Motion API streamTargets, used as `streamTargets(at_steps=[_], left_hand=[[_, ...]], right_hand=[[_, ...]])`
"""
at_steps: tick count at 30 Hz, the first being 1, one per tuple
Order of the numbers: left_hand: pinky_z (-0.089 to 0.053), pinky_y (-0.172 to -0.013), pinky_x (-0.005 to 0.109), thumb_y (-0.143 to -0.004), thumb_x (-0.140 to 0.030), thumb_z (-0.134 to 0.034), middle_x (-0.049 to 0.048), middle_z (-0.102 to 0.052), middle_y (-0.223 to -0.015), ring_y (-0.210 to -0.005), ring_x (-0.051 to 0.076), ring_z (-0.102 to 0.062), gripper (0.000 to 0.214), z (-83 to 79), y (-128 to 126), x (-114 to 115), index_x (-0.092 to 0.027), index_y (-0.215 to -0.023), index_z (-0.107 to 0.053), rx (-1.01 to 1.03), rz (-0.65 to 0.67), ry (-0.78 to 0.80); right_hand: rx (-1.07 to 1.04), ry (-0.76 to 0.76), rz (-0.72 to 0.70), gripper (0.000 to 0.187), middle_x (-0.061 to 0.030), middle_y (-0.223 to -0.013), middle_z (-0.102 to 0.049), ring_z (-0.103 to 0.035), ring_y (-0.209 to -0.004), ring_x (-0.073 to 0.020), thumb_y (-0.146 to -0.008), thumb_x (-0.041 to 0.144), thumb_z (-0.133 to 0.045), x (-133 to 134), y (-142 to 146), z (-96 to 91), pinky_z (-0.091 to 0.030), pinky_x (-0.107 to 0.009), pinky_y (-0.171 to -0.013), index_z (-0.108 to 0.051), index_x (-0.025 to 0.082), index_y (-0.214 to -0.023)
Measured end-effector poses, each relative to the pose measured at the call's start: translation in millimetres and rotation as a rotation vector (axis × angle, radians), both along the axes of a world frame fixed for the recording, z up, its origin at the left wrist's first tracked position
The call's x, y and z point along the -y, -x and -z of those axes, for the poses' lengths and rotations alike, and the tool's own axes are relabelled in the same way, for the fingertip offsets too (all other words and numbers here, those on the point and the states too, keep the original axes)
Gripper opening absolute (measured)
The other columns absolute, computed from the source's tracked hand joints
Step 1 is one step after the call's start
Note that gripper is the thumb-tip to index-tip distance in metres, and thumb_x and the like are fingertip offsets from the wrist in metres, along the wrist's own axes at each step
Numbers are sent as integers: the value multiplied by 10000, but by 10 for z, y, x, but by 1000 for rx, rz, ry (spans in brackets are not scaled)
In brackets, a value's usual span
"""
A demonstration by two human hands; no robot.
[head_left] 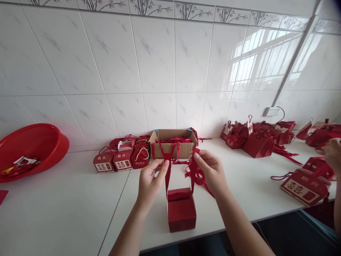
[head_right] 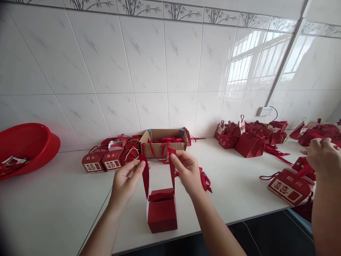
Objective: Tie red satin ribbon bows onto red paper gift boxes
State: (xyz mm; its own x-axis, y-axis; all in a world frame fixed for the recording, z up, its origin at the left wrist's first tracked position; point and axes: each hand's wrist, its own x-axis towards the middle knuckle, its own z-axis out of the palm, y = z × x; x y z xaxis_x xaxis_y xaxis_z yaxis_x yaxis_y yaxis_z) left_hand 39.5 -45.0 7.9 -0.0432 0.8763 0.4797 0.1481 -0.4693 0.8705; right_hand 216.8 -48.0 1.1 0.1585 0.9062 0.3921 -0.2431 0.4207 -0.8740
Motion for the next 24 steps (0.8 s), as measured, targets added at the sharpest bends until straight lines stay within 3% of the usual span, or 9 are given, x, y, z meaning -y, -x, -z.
streamTargets(at_steps=[13,24], left_hand=[[-470,-675,243,-831,-439,-607,22,-669,-720,-736,171,-613,279,81,55,-27,-173,-799,-687,-80,16,-15],[-452,-640,207,-874,-418,-564,-9,-643,-666,-668,129,-592,279,-36,-88,-174,-187,-734,-634,-103,135,-46]], right_hand=[[-16,-46,-15,188,-22,-811,-703,-634,-736,-138,-789,387,-701,-5,-18,-24,-511,-249,-657,-701,201,-821],[136,-11,-142,241,6,-667,-650,-574,-509,-94,-770,396,-701,-188,76,-205,-474,-227,-504,-661,166,-831]])
